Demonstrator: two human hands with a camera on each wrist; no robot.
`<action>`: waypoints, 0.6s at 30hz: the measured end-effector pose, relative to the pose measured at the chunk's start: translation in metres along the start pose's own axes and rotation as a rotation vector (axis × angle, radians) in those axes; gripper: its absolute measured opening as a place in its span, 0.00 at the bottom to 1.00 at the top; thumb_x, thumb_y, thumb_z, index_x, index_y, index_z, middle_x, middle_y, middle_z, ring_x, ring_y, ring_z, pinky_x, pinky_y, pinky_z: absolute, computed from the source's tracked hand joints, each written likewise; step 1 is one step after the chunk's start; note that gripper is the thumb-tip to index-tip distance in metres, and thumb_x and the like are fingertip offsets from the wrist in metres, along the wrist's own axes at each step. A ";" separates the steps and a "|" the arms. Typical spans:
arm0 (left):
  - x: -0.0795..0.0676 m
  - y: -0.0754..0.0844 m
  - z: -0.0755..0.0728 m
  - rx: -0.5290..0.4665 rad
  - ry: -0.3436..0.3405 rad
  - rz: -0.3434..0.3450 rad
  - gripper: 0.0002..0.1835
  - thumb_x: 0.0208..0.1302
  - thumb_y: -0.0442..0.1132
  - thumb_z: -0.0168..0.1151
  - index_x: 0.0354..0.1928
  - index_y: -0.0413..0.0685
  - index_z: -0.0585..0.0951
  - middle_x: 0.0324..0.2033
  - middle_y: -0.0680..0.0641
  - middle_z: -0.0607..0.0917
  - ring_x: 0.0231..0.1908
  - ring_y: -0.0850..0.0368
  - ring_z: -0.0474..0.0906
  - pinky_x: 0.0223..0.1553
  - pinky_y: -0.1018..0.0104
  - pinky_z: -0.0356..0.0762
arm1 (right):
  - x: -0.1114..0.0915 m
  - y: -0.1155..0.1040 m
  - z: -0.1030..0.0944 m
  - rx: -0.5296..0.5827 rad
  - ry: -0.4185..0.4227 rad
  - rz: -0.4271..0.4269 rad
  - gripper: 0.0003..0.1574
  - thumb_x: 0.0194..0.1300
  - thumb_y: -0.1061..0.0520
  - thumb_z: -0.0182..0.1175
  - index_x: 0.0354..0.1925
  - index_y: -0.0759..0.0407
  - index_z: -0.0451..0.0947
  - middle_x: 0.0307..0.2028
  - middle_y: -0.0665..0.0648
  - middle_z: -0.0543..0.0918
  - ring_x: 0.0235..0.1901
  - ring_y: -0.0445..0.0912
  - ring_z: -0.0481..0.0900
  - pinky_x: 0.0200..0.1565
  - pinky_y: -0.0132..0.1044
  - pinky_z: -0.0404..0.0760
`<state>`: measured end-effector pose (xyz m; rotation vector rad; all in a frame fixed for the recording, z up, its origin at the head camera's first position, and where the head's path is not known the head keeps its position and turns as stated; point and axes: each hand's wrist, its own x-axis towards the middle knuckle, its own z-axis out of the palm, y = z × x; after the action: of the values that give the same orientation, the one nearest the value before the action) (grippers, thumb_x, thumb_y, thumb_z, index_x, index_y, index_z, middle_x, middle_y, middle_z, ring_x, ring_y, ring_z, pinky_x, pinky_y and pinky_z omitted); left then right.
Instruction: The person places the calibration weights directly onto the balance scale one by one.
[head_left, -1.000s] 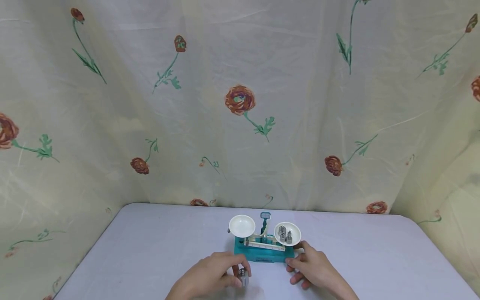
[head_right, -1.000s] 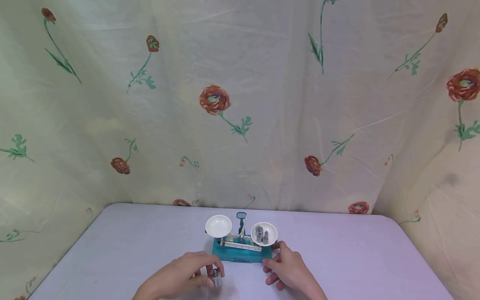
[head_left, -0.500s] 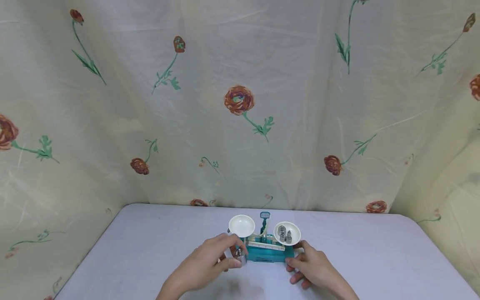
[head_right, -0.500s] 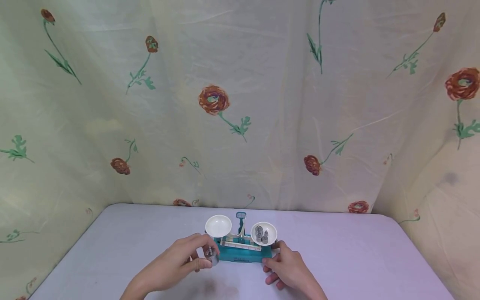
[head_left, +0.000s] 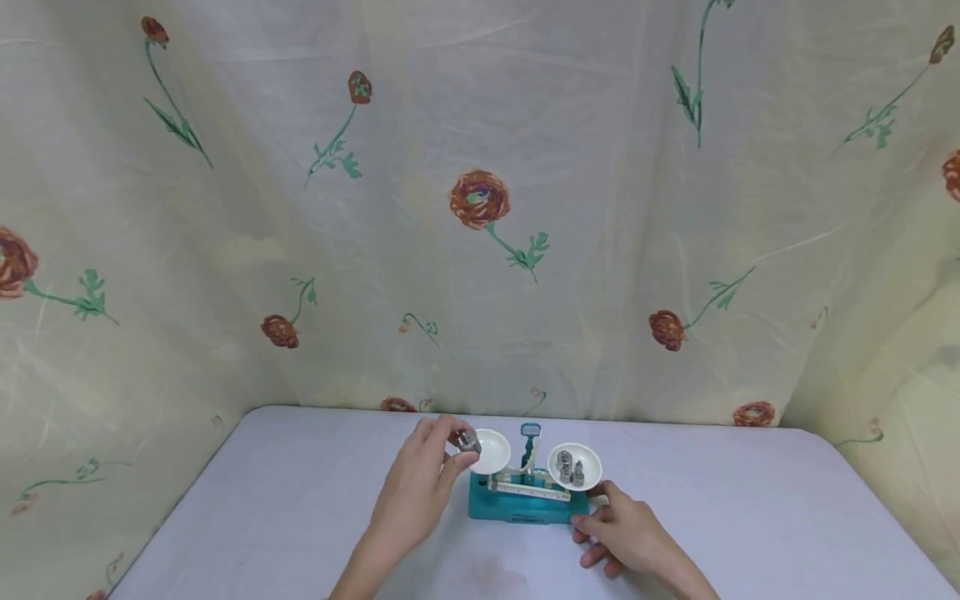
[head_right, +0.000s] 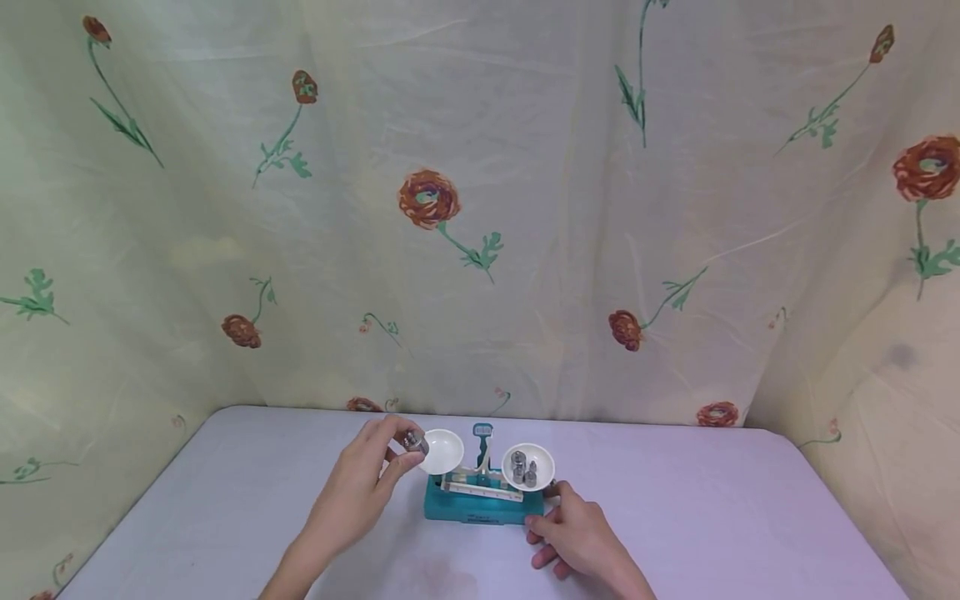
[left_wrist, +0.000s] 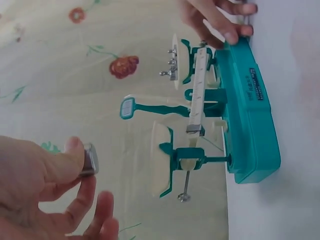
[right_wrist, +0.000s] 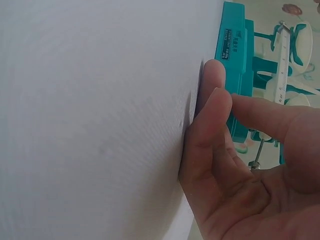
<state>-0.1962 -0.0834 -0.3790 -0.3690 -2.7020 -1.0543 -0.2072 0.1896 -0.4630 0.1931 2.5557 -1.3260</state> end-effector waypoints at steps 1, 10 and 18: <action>0.002 0.001 0.003 0.022 0.020 -0.017 0.14 0.75 0.47 0.66 0.58 0.54 0.80 0.50 0.48 0.83 0.46 0.56 0.78 0.44 0.65 0.83 | 0.000 0.000 0.000 -0.001 -0.002 -0.003 0.30 0.75 0.58 0.66 0.68 0.67 0.69 0.31 0.52 0.89 0.24 0.45 0.88 0.22 0.37 0.85; 0.020 0.011 0.022 0.217 0.139 -0.085 0.21 0.71 0.47 0.71 0.60 0.45 0.82 0.53 0.39 0.85 0.52 0.37 0.76 0.57 0.42 0.74 | 0.000 0.001 0.000 0.007 0.003 -0.010 0.29 0.75 0.58 0.66 0.68 0.66 0.70 0.31 0.52 0.89 0.24 0.45 0.88 0.22 0.37 0.85; 0.024 0.011 0.028 0.223 0.152 -0.073 0.19 0.69 0.45 0.73 0.55 0.42 0.83 0.47 0.38 0.85 0.50 0.33 0.75 0.54 0.39 0.70 | 0.000 0.003 -0.001 0.009 -0.011 -0.036 0.31 0.75 0.57 0.66 0.68 0.68 0.69 0.32 0.51 0.90 0.24 0.45 0.88 0.22 0.37 0.85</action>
<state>-0.2188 -0.0532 -0.3852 -0.1457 -2.6760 -0.7529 -0.2066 0.1921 -0.4644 0.1421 2.5558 -1.3473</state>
